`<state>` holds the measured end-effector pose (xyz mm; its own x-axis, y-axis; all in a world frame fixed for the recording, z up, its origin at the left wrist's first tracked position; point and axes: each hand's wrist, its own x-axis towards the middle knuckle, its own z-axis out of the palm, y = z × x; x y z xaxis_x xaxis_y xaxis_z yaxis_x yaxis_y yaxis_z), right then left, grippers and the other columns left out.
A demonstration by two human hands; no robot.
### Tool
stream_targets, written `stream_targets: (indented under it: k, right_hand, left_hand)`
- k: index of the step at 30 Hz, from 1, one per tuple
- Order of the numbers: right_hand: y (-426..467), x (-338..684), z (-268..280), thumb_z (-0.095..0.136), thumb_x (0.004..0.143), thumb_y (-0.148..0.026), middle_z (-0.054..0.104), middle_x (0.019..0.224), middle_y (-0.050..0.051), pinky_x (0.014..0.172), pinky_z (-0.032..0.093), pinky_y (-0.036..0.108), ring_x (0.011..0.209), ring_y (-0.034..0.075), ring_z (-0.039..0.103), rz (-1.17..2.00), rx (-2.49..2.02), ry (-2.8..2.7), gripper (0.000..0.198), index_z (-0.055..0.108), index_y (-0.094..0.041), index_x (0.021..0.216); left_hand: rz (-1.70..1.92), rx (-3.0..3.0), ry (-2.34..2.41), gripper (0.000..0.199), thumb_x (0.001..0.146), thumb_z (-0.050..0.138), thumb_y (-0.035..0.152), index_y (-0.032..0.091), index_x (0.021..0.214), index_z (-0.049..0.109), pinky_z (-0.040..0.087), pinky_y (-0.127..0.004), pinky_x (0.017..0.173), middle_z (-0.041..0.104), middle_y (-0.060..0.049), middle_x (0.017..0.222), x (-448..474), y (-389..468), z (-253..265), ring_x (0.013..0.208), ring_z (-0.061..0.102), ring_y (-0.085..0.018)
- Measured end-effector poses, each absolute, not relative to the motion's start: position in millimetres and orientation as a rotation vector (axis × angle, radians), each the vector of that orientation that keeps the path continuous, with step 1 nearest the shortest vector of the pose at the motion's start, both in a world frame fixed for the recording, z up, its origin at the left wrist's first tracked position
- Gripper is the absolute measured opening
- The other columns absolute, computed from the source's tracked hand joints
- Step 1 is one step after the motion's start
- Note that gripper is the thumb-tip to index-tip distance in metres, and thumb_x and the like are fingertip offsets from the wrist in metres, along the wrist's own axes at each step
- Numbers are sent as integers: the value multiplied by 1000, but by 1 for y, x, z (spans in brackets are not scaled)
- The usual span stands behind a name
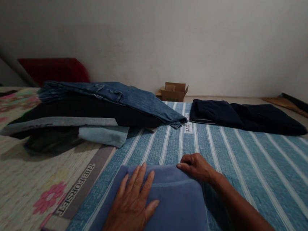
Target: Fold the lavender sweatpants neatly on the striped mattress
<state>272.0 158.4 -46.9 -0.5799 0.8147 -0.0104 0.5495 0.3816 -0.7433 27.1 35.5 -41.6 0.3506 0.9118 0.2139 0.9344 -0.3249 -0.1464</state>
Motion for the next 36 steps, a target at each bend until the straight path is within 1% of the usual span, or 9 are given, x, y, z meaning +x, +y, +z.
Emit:
stream_targets:
  k: [4,9,12,17,20,23,26,32,36]
  right_hand:
    - [154,269,-41,44,87,-50,56,63,1,54,28,24,59,12,51,760,-1323,-2415,40,62,-17,72]
    - [153,264,-37,33,90,-55,57,61,3,54,24,26,58,14,50,512,-1439,-2501,51,62,-18,70]
    - [156,264,-36,33,89,-56,56,60,2,53,23,26,57,13,48,559,-1450,-2478,52,62,-18,69]
    - [161,267,-32,42,86,-54,54,64,-1,53,27,23,58,11,48,867,-1208,-2402,45,62,-16,73]
    - [164,265,-34,43,85,-53,47,59,-3,50,26,22,54,10,44,977,-1131,-2389,45,58,-16,65]
    - [166,261,-37,42,86,-54,39,52,-4,47,23,22,49,9,39,939,-1167,-2432,49,53,-16,58]
    - [165,256,-39,40,87,-55,41,48,-4,47,20,24,46,9,36,760,-1262,-2511,52,54,-17,55]
    - [154,252,-38,26,93,-54,62,57,5,51,23,28,53,15,54,293,-1409,-2624,60,63,-18,62]
    - [147,250,-40,24,93,-55,68,66,9,58,30,29,62,20,63,140,-1488,-2647,60,65,-17,70]
  left_hand:
    - [47,-2430,-1890,69,83,44,51,20,143,31,21,-54,108,20,-11,152,35,38,-32,138,19,-31]
    - [254,-2477,-2132,76,80,44,53,21,145,22,16,-57,108,8,-7,153,43,42,-17,140,9,-30]
    - [279,-2486,-2175,77,79,44,53,22,145,19,12,-57,109,3,-6,153,44,41,-11,140,4,-29]
    - [254,-2500,-2207,77,79,46,51,23,145,19,11,-57,109,2,-4,153,45,40,-9,140,2,-28]
    - [192,-2502,-2208,76,78,47,50,24,145,20,11,-57,109,4,-4,153,45,39,-10,140,2,-28]
    - [164,-2497,-2221,77,78,47,50,25,145,20,10,-56,109,3,-4,153,43,37,-11,140,1,-28]
    - [195,-2508,-2258,79,76,49,52,27,145,19,9,-55,110,2,-2,153,42,37,-10,140,0,-27]
    - [213,-2511,-2334,81,74,52,52,28,145,19,8,-54,110,1,-2,153,43,38,-5,140,0,-26]
    - [206,-2540,-2337,81,75,51,52,26,145,19,7,-55,110,0,-3,153,44,37,-5,140,-2,-28]
